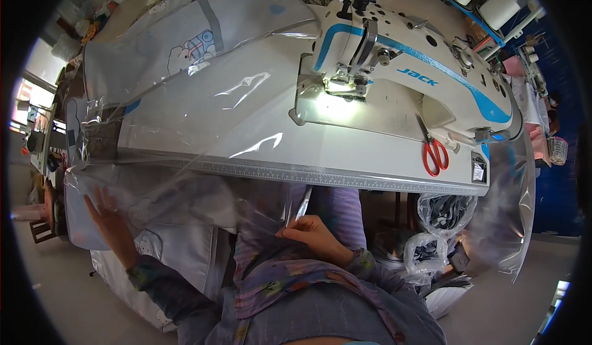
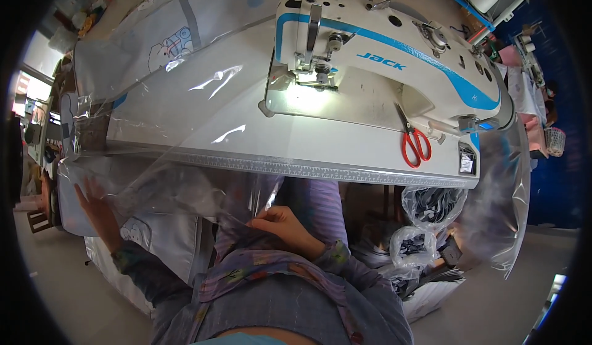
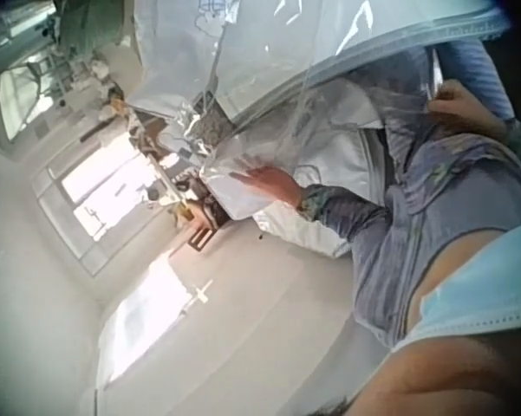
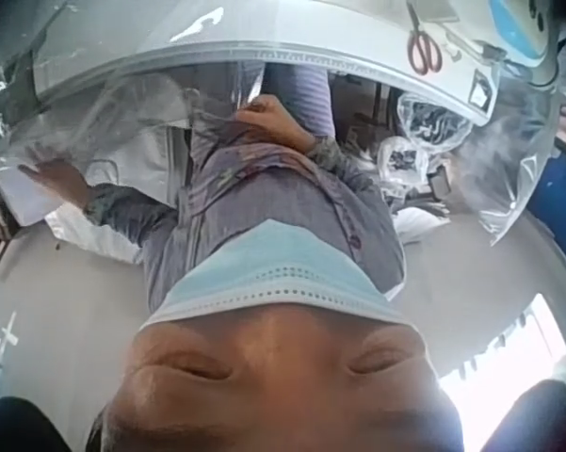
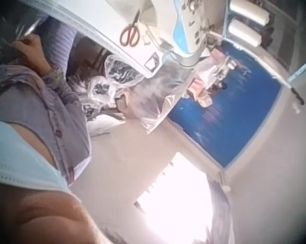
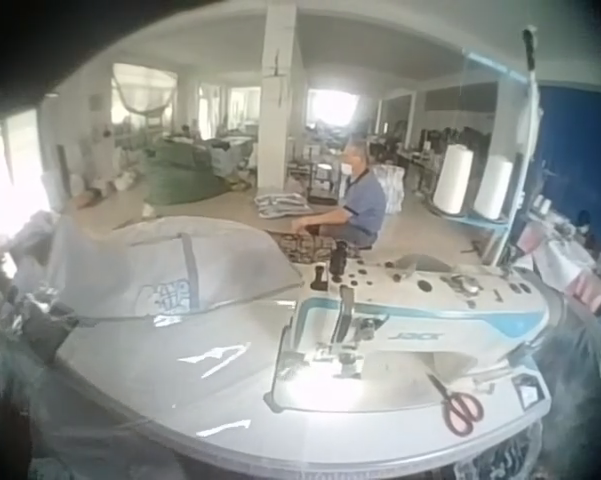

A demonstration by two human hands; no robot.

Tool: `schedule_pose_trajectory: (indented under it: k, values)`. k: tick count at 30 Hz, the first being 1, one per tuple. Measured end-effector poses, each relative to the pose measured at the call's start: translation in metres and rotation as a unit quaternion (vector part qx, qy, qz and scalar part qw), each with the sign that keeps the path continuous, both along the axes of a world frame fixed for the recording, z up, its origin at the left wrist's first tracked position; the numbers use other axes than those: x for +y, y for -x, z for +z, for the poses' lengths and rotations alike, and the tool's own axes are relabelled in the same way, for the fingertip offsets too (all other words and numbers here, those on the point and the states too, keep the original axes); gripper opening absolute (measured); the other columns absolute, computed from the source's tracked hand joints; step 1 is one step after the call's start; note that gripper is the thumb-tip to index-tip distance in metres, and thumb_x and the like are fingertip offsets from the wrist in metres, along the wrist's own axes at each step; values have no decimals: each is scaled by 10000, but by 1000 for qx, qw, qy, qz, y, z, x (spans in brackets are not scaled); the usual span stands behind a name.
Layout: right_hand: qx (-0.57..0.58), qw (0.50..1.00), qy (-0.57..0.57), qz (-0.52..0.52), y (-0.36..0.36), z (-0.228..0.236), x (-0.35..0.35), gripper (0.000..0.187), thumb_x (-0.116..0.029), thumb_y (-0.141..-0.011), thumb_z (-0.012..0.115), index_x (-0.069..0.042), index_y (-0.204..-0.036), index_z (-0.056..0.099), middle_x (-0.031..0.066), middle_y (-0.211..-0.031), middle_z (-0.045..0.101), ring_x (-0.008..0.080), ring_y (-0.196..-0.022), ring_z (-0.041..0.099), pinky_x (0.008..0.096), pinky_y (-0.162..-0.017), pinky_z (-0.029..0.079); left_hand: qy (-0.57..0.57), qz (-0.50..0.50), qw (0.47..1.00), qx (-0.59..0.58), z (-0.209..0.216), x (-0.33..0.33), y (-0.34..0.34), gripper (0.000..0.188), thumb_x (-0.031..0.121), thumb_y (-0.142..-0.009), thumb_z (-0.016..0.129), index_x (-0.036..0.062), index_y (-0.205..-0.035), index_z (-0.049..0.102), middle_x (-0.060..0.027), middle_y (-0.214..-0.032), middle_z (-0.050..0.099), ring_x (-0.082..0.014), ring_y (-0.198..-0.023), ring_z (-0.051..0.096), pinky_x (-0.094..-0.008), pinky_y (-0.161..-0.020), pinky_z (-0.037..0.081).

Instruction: Sewing together pieces of printed fabric and transparent plastic using an industrial sewing machine.

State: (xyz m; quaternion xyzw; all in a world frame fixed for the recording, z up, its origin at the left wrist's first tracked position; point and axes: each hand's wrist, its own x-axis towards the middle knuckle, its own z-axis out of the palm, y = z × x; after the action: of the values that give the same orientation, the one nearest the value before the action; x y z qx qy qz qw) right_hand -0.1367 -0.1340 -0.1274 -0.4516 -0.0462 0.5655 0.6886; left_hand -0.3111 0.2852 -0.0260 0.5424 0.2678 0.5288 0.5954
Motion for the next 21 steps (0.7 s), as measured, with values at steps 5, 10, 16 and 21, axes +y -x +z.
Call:
schedule_pose_trajectory:
  k: [5, 10, 16, 21]
  values:
    - [-66, 996, -34, -51, 4, -22, 9, 117, -81, -967, 663, -17, -870, 647, 124, -1132, 720, 159, -1077, 647, 295, -972, 478, -73, 172, 952, 244, -142, -40, 52, 535, 270, -1064, 490, -14, -1492, 341, -174, -1356, 535, -284, -1269, 532, -384, -1039, 451]
    - [-45, 995, -59, -60, 3, -19, 17, 141, -90, -971, 663, -55, -860, 583, 94, -1005, 719, 159, -984, 660, 277, -922, 491, 261, -83, 960, -58, -169, -101, -4, 484, 361, -1068, 458, 53, -1442, 452, -122, -1410, 530, -239, -1314, 493, -459, -1115, 382]
    - [-21, 1000, -17, 2, 6, 2, -16, 140, -84, -970, 667, -62, -883, 559, 57, -893, 702, 113, -836, 670, 257, -753, 527, -84, -60, 943, 315, -198, 16, 19, 579, 129, -956, 583, 86, -1501, 389, -133, -1438, 516, -230, -1309, 496, -403, -1134, 366]
    - [-43, 999, -3, -25, 13, 9, -10, 69, -65, -965, 667, -37, -958, 604, 32, -868, 686, 89, -821, 661, 250, -724, 529, -146, -22, 933, 327, -206, 51, -37, 733, -57, -873, 569, 72, -1551, 322, -147, -1451, 515, -207, -1252, 540, -337, -1085, 416]
